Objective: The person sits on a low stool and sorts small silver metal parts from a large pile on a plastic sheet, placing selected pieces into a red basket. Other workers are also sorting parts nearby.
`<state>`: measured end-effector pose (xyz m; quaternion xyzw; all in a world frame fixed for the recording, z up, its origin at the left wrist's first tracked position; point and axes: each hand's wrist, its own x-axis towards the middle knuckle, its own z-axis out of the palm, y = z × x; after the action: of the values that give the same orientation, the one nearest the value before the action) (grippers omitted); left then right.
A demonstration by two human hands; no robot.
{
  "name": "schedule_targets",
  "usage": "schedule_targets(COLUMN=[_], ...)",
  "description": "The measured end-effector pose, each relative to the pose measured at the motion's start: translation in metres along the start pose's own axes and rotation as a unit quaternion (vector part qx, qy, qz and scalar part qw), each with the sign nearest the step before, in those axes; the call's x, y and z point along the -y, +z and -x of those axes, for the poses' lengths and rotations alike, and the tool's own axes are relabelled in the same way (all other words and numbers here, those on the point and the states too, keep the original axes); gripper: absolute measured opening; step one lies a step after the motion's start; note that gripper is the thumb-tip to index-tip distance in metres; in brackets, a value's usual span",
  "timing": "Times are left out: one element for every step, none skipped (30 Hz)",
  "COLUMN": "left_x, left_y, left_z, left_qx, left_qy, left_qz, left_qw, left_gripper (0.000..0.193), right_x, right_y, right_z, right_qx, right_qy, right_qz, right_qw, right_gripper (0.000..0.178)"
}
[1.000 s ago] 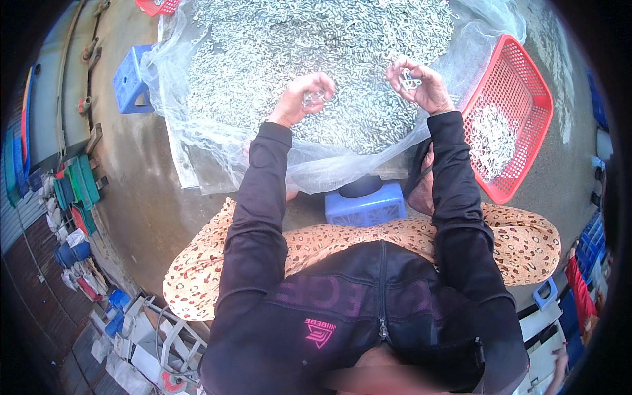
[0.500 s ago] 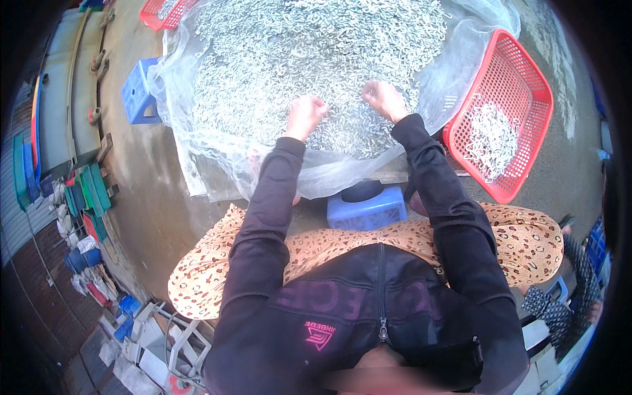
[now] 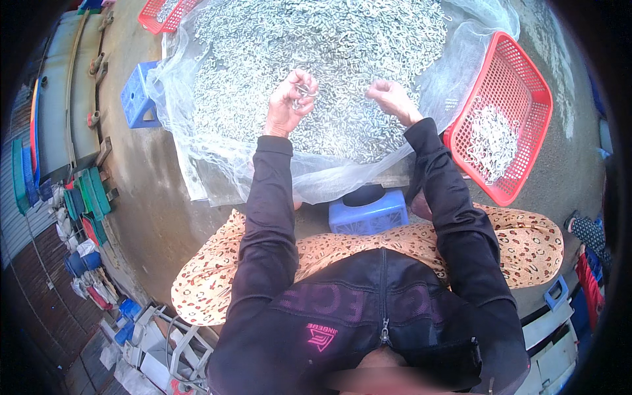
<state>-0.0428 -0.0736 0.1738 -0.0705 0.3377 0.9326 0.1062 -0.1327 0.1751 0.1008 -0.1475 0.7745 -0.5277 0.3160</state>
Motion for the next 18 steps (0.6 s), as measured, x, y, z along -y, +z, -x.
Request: schedule_targets(left_x=[0.002, 0.006, 0.011, 0.017, 0.024, 0.031, 0.038, 0.05, 0.063, 0.073, 0.08, 0.086, 0.088, 0.089, 0.084, 0.076, 0.065, 0.051], left_y=[0.0, -0.001, -0.003, -0.004, -0.007, -0.01, -0.013, -0.016, -0.018, -0.02, -0.023, -0.025, -0.027, -0.028, -0.029, -0.029, -0.029, -0.029], left_z=[-0.003, -0.007, -0.011, -0.016, -0.02, -0.025, -0.031, -0.036, -0.04, -0.039, -0.04, -0.04, -0.04, -0.039, -0.037, -0.036, -0.034, -0.032], left_qx=[0.009, 0.018, 0.028, 0.002, -0.056, -0.114, -0.153, -0.192, -0.194, -0.175, -0.155, -0.162, -0.168, -0.155, -0.128, -0.148, -0.169, -0.197], left_qy=[-0.009, -0.019, -0.029, -0.028, -0.051, -0.071, -0.068, -0.051, 0.006, -0.02, -0.064, -0.04, -0.035, -0.065, -0.015, -0.026, -0.017, -0.057], left_qz=[0.003, 0.006, 0.01, -0.003, -0.081, -0.159, -0.23, -0.45, -0.628, -0.717, -0.794, -0.8, -0.804, -0.801, -0.804, -0.765, -0.726, -0.653], left_qw=[1.0, 1.0, 0.999, 1.0, 0.994, 0.978, 0.959, 0.871, 0.754, 0.674, 0.585, 0.576, 0.57, 0.574, 0.58, 0.627, 0.667, 0.729], left_gripper=[0.025, 0.026, 0.027, 0.021, 0.021, 0.022, 0.024, 0.031, 0.031, 0.03, 0.03, 0.029, 0.028, 0.027, 0.026, 0.025, 0.025, 0.025], right_x=[0.004, 0.007, 0.012, 0.016, 0.022, 0.027, 0.033, 0.039, 0.045, 0.05, 0.055, 0.059, 0.062, 0.063, 0.063, 0.061, 0.057, 0.051], right_y=[-0.005, -0.009, -0.013, -0.017, -0.021, -0.025, -0.028, -0.034, -0.039, -0.042, -0.044, -0.047, -0.049, -0.053, -0.053, -0.053, -0.051, -0.044], right_z=[-0.001, 0.001, 0.003, 0.004, 0.005, 0.007, 0.008, 0.01, 0.011, 0.013, 0.015, 0.017, 0.02, 0.02, 0.021, 0.019, 0.017, 0.011], right_qx=[-0.017, -0.055, -0.066, -0.079, -0.092, -0.092, -0.049, 0.001, 0.04, 0.1, 0.116, 0.131, 0.142, 0.182, 0.168, 0.145, 0.128, 0.113], right_qy=[-0.001, -0.055, -0.044, -0.049, -0.048, -0.041, -0.008, 0.042, 0.092, 0.063, 0.012, -0.039, -0.089, -0.114, -0.085, -0.041, 0.001, 0.021], right_qz=[-0.013, 0.081, 0.103, 0.122, 0.148, 0.112, -0.077, -0.252, -0.413, -0.513, -0.568, -0.619, -0.665, -0.674, -0.663, -0.65, -0.641, -0.563], right_qw=[1.0, 0.994, 0.992, 0.988, 0.984, 0.989, 0.996, 0.967, 0.905, 0.85, 0.815, 0.774, 0.727, 0.706, 0.725, 0.745, 0.757, 0.819], right_gripper=[0.023, 0.025, 0.026, 0.028, 0.029, 0.031, 0.03, 0.03, 0.031, 0.03, 0.03, 0.029, 0.029, 0.022, 0.019, 0.016, 0.015, 0.022])
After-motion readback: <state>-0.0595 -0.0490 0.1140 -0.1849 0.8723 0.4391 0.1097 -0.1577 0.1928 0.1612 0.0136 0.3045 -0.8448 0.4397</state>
